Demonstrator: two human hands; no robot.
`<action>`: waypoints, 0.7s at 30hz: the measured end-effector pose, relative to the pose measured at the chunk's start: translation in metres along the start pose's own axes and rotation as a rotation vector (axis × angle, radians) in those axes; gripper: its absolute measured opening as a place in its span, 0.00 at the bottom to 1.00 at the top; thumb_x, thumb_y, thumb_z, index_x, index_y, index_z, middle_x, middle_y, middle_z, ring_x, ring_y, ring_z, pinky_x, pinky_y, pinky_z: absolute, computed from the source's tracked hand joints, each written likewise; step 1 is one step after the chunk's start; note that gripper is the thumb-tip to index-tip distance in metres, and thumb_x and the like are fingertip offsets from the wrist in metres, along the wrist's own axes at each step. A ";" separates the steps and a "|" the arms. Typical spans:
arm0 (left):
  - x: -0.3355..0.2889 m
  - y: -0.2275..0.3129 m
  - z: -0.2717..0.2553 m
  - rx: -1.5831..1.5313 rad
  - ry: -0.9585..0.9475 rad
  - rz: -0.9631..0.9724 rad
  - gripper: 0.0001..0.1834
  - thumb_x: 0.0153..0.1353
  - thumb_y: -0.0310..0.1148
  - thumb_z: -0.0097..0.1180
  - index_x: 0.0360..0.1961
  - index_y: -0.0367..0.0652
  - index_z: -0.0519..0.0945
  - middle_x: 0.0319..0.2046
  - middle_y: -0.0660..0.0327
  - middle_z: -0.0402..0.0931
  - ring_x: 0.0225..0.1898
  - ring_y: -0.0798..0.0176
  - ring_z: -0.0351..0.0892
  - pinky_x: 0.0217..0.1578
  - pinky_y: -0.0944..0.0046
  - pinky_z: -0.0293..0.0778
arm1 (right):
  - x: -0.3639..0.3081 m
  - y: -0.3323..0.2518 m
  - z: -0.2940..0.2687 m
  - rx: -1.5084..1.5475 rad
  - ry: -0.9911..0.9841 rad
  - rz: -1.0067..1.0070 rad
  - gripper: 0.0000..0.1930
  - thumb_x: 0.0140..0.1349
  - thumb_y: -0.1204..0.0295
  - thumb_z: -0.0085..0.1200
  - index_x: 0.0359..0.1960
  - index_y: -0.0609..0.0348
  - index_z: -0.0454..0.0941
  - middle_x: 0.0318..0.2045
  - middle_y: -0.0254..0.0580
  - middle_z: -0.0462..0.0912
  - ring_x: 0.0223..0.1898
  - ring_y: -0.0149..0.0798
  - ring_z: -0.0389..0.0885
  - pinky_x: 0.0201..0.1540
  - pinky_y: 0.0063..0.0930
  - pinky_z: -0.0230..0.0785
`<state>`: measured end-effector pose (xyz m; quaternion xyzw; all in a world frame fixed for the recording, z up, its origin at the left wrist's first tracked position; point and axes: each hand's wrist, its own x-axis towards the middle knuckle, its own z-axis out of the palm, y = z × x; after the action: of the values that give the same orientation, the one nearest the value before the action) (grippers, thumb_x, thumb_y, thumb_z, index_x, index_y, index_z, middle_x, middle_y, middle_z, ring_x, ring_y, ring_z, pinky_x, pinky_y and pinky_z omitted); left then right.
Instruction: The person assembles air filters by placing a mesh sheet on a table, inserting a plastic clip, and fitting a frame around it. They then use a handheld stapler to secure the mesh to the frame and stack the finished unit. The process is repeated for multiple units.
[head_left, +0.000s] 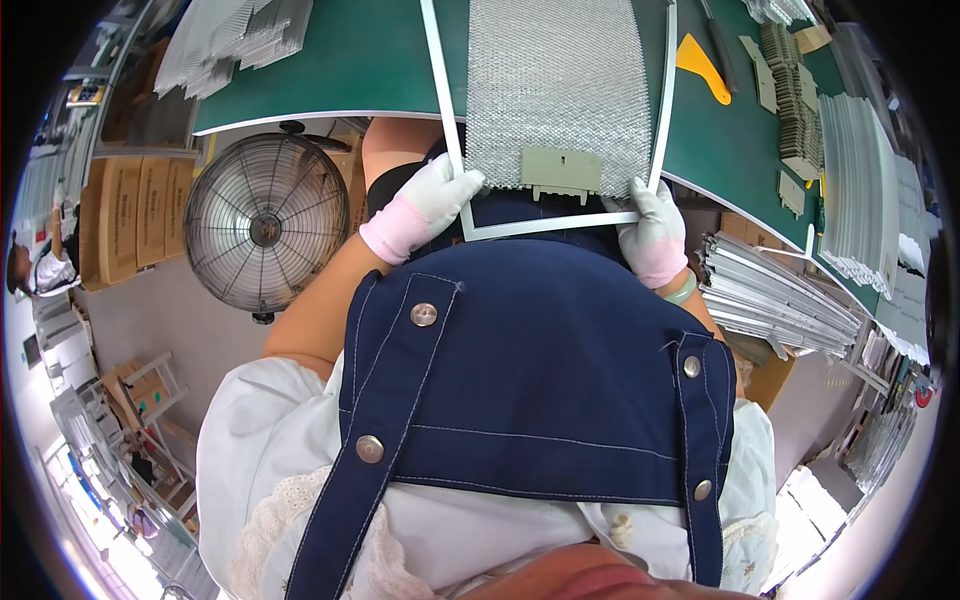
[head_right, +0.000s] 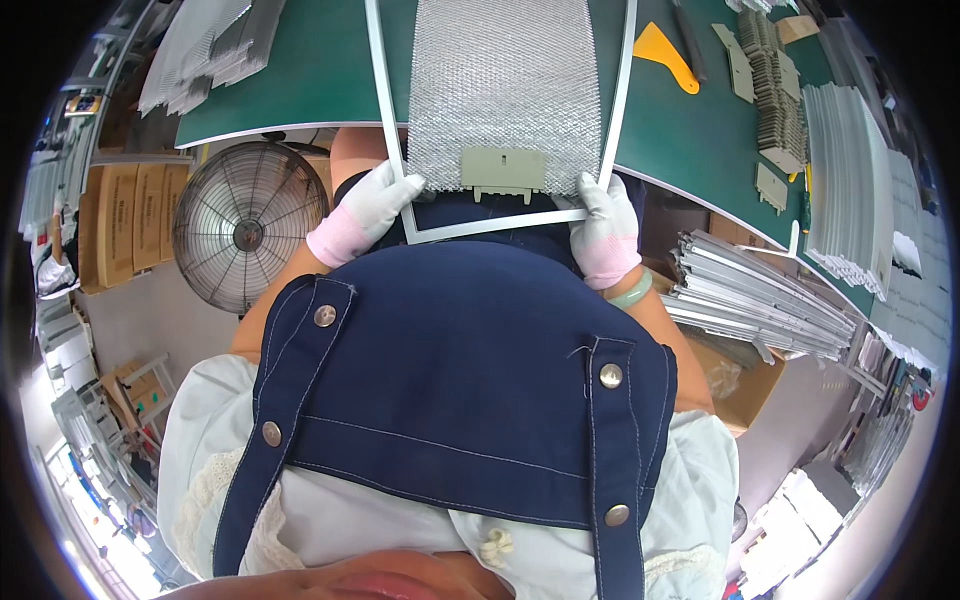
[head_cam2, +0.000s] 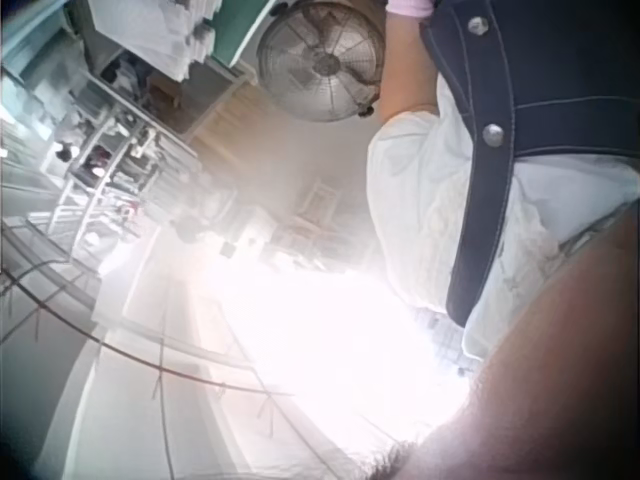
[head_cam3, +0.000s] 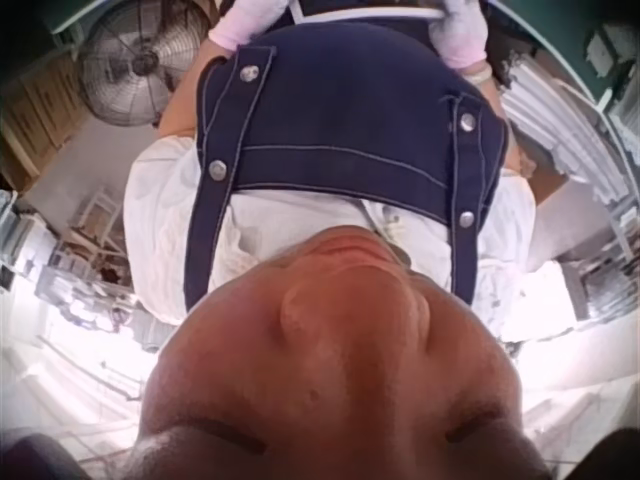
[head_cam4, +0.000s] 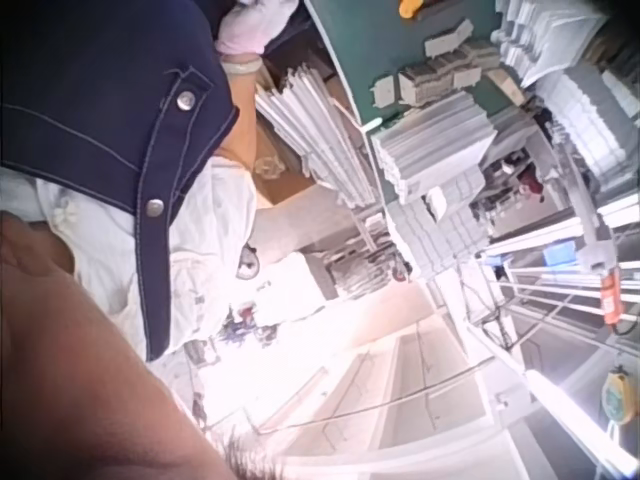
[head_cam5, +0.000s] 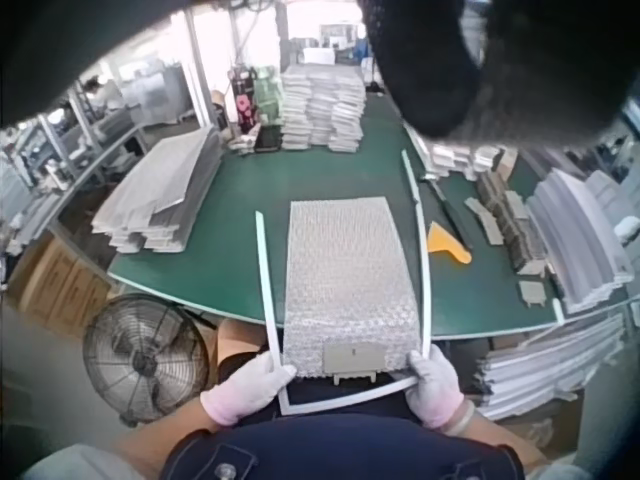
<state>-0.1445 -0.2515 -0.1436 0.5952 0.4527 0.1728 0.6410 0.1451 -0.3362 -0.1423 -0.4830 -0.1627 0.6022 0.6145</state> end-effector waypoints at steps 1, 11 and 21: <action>0.000 0.000 -0.002 -0.129 -0.070 -0.006 0.20 0.69 0.39 0.52 0.51 0.30 0.73 0.44 0.52 0.78 0.47 0.57 0.80 0.56 0.57 0.73 | -0.001 -0.001 0.001 -0.004 -0.009 -0.002 0.15 0.71 0.75 0.44 0.57 0.63 0.66 0.51 0.44 0.75 0.53 0.42 0.76 0.60 0.45 0.69; -0.002 -0.011 -0.007 -0.556 -0.160 -0.031 0.22 0.67 0.36 0.54 0.55 0.30 0.72 0.48 0.52 0.78 0.51 0.59 0.78 0.58 0.59 0.70 | 0.002 -0.003 0.003 0.038 0.006 0.029 0.16 0.70 0.75 0.46 0.57 0.63 0.66 0.51 0.44 0.75 0.53 0.42 0.75 0.62 0.48 0.67; -0.006 0.002 -0.013 -0.182 -0.169 -0.103 0.20 0.68 0.37 0.54 0.54 0.33 0.73 0.47 0.63 0.74 0.52 0.70 0.70 0.59 0.65 0.65 | 0.001 -0.005 0.003 0.026 0.023 0.043 0.16 0.70 0.75 0.46 0.58 0.63 0.65 0.51 0.44 0.75 0.53 0.42 0.76 0.61 0.48 0.68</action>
<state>-0.1571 -0.2481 -0.1382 0.5228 0.4095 0.1293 0.7364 0.1460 -0.3326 -0.1371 -0.4853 -0.1375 0.6116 0.6095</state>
